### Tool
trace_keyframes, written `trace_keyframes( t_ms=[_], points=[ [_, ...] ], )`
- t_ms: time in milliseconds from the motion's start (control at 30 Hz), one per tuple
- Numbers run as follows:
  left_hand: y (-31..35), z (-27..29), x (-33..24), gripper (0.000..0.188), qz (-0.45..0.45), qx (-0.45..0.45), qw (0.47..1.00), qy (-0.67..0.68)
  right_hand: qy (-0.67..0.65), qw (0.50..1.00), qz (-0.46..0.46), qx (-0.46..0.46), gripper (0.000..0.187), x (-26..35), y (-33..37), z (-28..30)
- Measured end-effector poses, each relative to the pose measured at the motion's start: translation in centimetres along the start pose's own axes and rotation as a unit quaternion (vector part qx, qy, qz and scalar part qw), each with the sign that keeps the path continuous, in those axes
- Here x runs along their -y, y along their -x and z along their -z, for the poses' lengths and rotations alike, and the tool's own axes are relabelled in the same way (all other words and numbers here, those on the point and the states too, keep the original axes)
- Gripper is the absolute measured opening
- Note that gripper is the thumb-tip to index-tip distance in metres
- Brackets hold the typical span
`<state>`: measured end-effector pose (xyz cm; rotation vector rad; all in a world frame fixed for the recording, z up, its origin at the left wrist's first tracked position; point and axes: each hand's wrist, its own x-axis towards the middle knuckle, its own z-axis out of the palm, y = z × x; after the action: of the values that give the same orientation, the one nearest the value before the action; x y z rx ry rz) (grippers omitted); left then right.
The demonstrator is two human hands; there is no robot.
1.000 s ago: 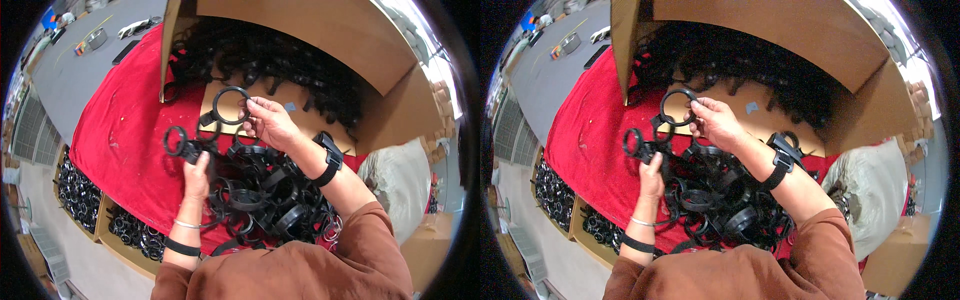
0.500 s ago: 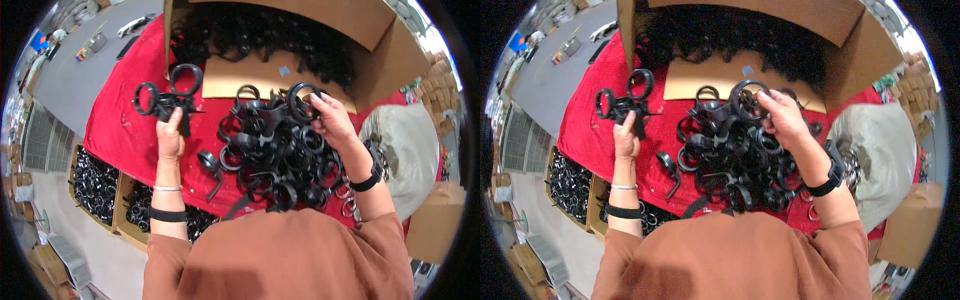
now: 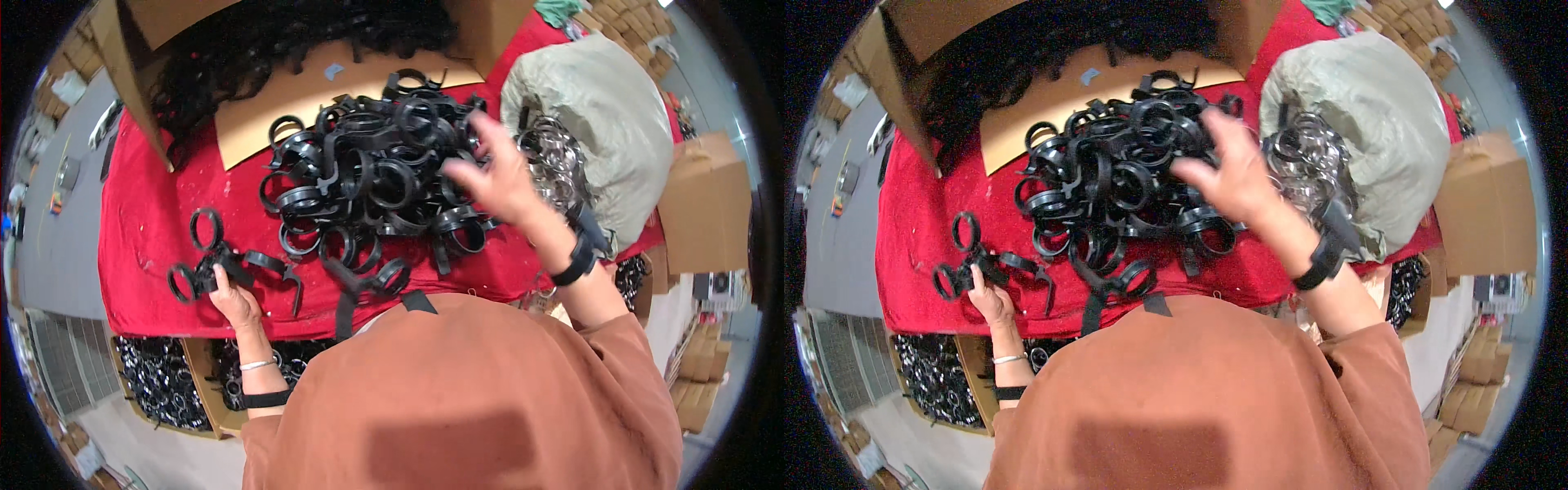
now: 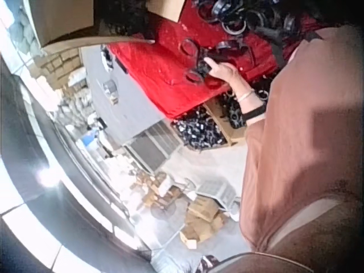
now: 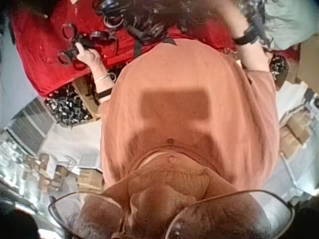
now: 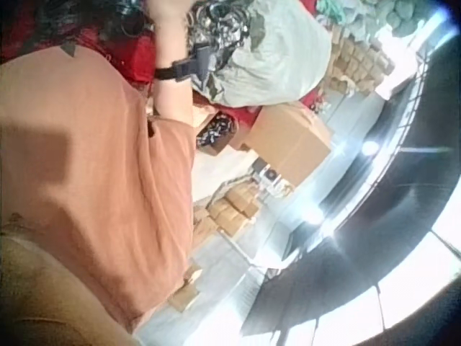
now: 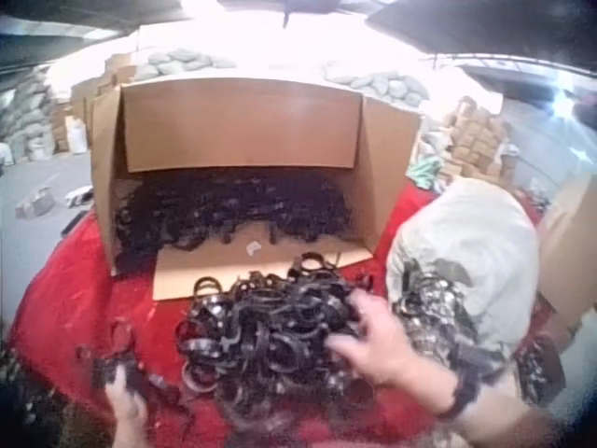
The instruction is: Sorting and checking black plastic rings and silver metal rings at a workstation.
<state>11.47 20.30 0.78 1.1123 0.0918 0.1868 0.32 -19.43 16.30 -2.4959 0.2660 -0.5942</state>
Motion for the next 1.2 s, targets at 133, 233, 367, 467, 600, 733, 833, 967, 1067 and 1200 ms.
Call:
trace_keyframes(
  t_ms=[133,233,367,467,600,733,833,967,1067,1200],
  points=[
    [0.8,-1.7,2.1,0.014,0.053,-0.041,0.996,0.059,0.034,0.951,0.235,0.197,0.082,2.9,7.2,-2.8],
    [2.4,-6.3,3.4,0.013,0.055,-0.026,0.997,0.054,0.073,0.932,0.27,0.231,0.086,2.8,8.9,-6.3],
    [2.1,-8.2,5.1,0.012,0.037,-0.013,0.998,0.039,0.07,0.94,0.268,0.197,0.064,3.0,8.6,-8.7],
    [0.9,-8.6,5.7,0.011,0.03,-0.019,0.999,0.04,0.231,0.921,0.295,0.108,0.054,1.3,7.9,-10.6],
    [-1.2,-8.7,5.4,0.011,0.024,0.006,0.999,0.022,0.236,0.908,0.346,0.024,0.046,-0.8,6.6,-11.5],
    [-1.9,-8.4,2.9,0.009,-0.002,0.041,0.999,0.034,0.246,0.91,0.302,0.143,0.062,1.8,6.9,-9.3],
    [-1.7,-8.4,-0.7,0.01,-0.01,0.061,0.998,-0.002,0.095,0.933,0.314,0.151,0.061,3.0,7.0,-6.7],
    [2.6,-14.7,-8.5,0.014,0.003,0.233,0.972,0.014,-0.197,0.976,0.091,-0.008,0.044,6.1,6.0,-2.8],
    [5.7,-17.3,-9.2,0.029,0.029,0.321,0.942,0.094,-0.525,0.827,-0.15,0.132,0.059,7.4,3.9,-1.9],
    [8.6,-19.2,-7.9,0.03,-0.013,0.448,0.884,-0.132,-0.633,0.745,-0.107,0.18,0.053,8.9,3.6,-1.7]
  ],
)
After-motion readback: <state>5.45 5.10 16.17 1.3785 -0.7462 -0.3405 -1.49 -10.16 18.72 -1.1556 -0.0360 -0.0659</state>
